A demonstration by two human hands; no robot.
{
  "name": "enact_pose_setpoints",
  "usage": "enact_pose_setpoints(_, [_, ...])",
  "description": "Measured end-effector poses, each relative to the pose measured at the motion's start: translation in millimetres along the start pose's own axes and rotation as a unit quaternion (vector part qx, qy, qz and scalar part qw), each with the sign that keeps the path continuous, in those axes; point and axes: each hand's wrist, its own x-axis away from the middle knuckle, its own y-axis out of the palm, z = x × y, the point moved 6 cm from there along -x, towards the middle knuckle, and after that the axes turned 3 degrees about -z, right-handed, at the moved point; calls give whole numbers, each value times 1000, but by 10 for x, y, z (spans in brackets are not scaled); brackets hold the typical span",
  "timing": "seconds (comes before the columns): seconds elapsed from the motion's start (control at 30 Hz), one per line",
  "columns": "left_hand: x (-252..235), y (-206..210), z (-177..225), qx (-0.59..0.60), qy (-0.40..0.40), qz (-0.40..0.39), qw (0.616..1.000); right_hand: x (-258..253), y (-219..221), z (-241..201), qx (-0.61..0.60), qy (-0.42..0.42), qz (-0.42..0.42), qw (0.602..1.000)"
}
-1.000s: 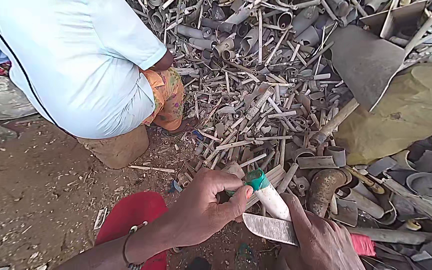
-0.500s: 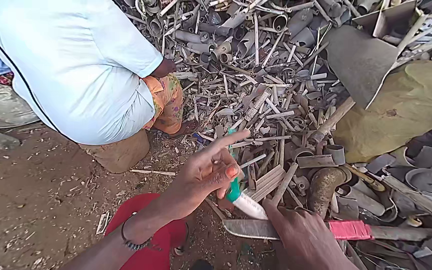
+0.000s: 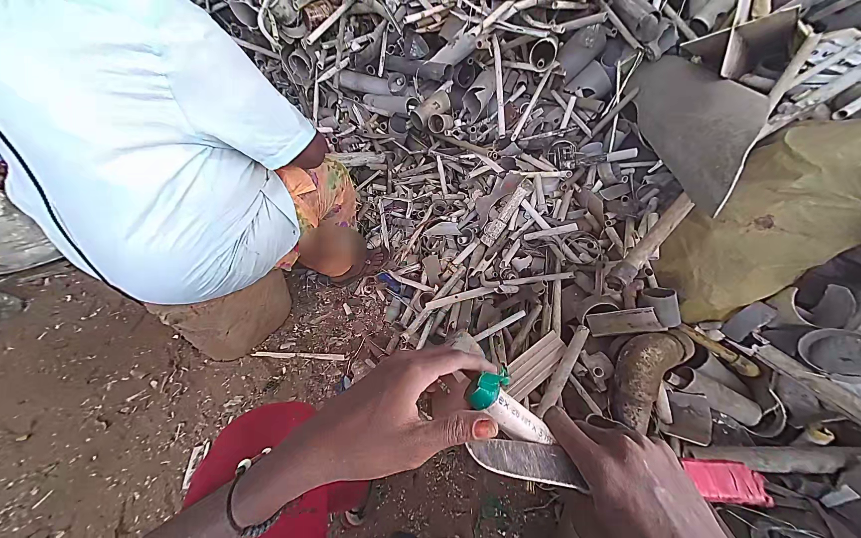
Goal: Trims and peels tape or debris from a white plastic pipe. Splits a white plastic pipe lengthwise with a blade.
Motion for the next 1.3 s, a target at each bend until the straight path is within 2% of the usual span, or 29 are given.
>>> enact_pose_setpoints(0.27, [-41, -33, 83, 23, 51, 58, 997, -22, 41, -52, -77, -9, -54, 995])
enact_pose_setpoints(0.37, [-25, -32, 111, -36, 79, 94, 992, -10, 62, -68, -64, -11, -69, 996])
enact_pose_setpoints(0.43, [-18, -27, 128, -85, 82, 125, 985, -1, 101, -63, -62, -19, -58, 996])
enact_pose_setpoints(0.5, [-22, -27, 121, -86, 61, 136, 985, 11, 130, -64, -39, -44, -27, 998])
enact_pose_setpoints(0.57, [-38, -30, 84, -18, 7, 131, 991, 21, 108, -82, -1, -86, 25, 996])
enact_pose_setpoints(0.63, [-75, -36, 41, 113, -58, 108, 986, 39, 31, -120, 44, -121, 76, 989])
enact_pose_setpoints(0.73, [-111, -33, 31, 300, -119, 96, 942, 51, -111, -132, 118, -127, 144, 974])
enact_pose_setpoints(0.8, [-125, -18, 35, 349, -158, 93, 919, 54, -191, -96, 135, -112, 171, 970])
enact_pose_setpoints(0.87, [-135, -6, 40, 373, -190, 86, 904, 44, -255, -37, 83, -88, 185, 975])
enact_pose_setpoints(0.93, [-142, -11, 69, 396, -202, 93, 891, 39, -303, 28, -17, -47, 172, 984])
enact_pose_setpoints(1.0, [-139, -36, 99, 412, -198, 129, 880, 54, -343, 88, -117, 16, 145, 982])
enact_pose_setpoints(1.1, [-127, -88, 108, 413, -167, 168, 879, 60, -369, 181, -186, 88, 116, 972])
enact_pose_setpoints(1.2, [-145, -45, 130, 420, -87, 88, 899, 53, -294, 252, -273, 128, 63, 951])
enact_pose_setpoints(1.3, [-101, 27, 174, 447, -5, -61, 892, 43, -180, 395, -341, 190, 51, 919])
